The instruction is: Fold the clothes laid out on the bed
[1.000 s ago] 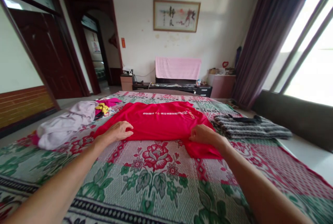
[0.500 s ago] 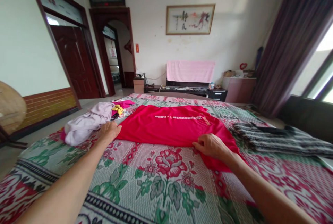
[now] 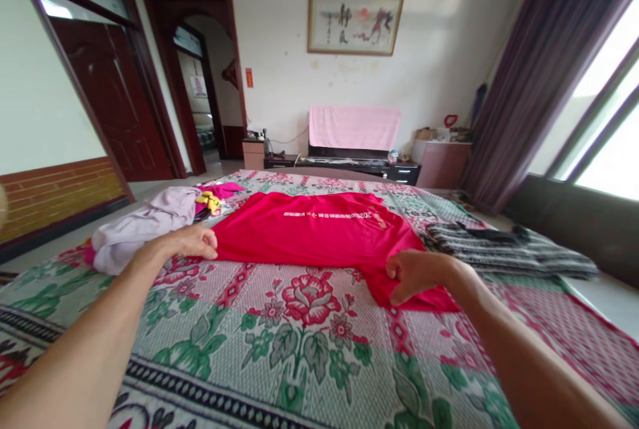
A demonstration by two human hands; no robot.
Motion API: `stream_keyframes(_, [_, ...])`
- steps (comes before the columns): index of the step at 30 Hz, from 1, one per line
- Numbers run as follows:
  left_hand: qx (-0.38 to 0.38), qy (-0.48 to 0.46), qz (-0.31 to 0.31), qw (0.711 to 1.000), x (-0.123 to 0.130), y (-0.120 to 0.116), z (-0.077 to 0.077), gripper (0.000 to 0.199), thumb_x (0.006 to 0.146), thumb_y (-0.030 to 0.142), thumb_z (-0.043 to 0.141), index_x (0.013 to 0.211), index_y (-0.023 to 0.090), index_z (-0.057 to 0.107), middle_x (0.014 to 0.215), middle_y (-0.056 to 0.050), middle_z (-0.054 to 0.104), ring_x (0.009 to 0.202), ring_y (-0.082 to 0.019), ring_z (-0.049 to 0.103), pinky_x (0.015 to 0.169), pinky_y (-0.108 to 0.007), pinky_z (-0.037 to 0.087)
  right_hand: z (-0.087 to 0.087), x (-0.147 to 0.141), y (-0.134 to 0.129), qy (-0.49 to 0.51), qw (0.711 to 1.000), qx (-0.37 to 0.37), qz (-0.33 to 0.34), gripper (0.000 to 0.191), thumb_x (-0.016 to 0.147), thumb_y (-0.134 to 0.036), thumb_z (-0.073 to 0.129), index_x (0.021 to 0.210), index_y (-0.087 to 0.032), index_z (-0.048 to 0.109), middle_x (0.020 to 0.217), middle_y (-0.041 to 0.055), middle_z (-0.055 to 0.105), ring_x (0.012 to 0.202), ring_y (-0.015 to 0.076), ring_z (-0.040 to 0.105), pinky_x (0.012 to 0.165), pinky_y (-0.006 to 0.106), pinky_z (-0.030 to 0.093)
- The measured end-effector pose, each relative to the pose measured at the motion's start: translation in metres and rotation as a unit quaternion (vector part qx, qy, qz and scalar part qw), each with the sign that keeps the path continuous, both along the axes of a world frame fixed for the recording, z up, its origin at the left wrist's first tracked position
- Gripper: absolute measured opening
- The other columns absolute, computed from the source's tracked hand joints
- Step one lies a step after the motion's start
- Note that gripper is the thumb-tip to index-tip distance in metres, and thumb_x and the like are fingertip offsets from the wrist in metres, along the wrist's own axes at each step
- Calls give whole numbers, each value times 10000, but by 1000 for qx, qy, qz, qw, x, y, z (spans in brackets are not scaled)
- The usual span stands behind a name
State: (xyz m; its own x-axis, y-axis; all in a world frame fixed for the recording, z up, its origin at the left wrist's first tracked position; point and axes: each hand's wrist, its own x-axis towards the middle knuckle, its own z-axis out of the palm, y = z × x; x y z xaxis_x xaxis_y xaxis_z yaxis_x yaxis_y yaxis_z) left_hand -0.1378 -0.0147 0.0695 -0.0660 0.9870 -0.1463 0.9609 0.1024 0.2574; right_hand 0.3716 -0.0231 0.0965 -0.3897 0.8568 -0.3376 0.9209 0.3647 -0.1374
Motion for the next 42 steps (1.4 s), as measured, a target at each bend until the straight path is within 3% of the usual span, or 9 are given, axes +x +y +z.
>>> stream_keyframes(4, [-40,-19,-37,998,1,0,-3,267,477,247,582,737,214,638,615,56,592,618,-142,551,562,-214,383,5,-14,-14,-42,999,21,10,541,504,-327,757,1014,-182,649,940,56,656,769,189,593,616,275,433])
stream_keyframes(9, [-1,14,-13,1000,3,2,-6,184,505,243,513,653,219,620,597,49,583,638,-153,552,554,-214,364,-3,-20,-21,-81,991,77,70,225,568,-114,618,780,-153,684,743,71,648,649,162,546,524,256,345])
stream_keyframes(15, [13,11,7,1000,2,3,-9,127,498,245,518,575,231,618,544,47,569,605,-157,548,532,-217,361,-22,5,-8,-24,988,128,78,128,610,-66,516,560,-169,573,543,16,518,495,100,395,488,263,246])
stream_keyframes(23, [37,49,3,998,1,3,-6,203,521,232,486,629,208,655,576,19,604,629,-184,568,538,-240,366,0,21,-3,111,982,147,46,141,667,-93,472,692,-169,587,648,2,585,592,107,473,551,240,315])
stream_keyframes(26, [39,66,14,997,4,2,-4,231,523,205,481,661,201,668,599,10,616,649,-193,578,537,-243,360,2,27,-3,103,987,112,46,171,666,-78,458,699,-164,602,671,4,608,618,111,494,572,234,325])
stream_keyframes(31, [-2,45,9,999,7,0,-4,209,507,153,482,607,193,660,502,41,561,588,-167,526,519,-231,324,-6,31,-5,43,999,-22,25,142,618,-67,488,577,-160,587,532,-21,542,485,90,422,484,220,276])
stream_keyframes(34, [-12,39,3,999,8,-1,-2,181,516,141,484,580,180,649,464,53,526,556,-144,486,502,-223,295,-4,34,-3,44,998,-32,16,136,616,-85,488,563,-163,585,507,-26,519,454,84,393,459,219,257])
stream_keyframes(38, [20,39,15,999,7,4,3,167,588,173,508,626,175,671,479,55,526,554,-131,485,501,-218,291,11,40,12,62,996,55,36,176,639,-95,466,627,-172,624,580,-6,587,525,110,462,519,234,307])
stream_keyframes(42, [88,-28,82,992,5,22,4,271,676,237,523,862,165,706,561,52,583,598,-132,523,533,-208,339,23,38,45,39,983,177,7,253,654,-77,458,717,-175,682,716,39,668,674,160,559,634,262,354])
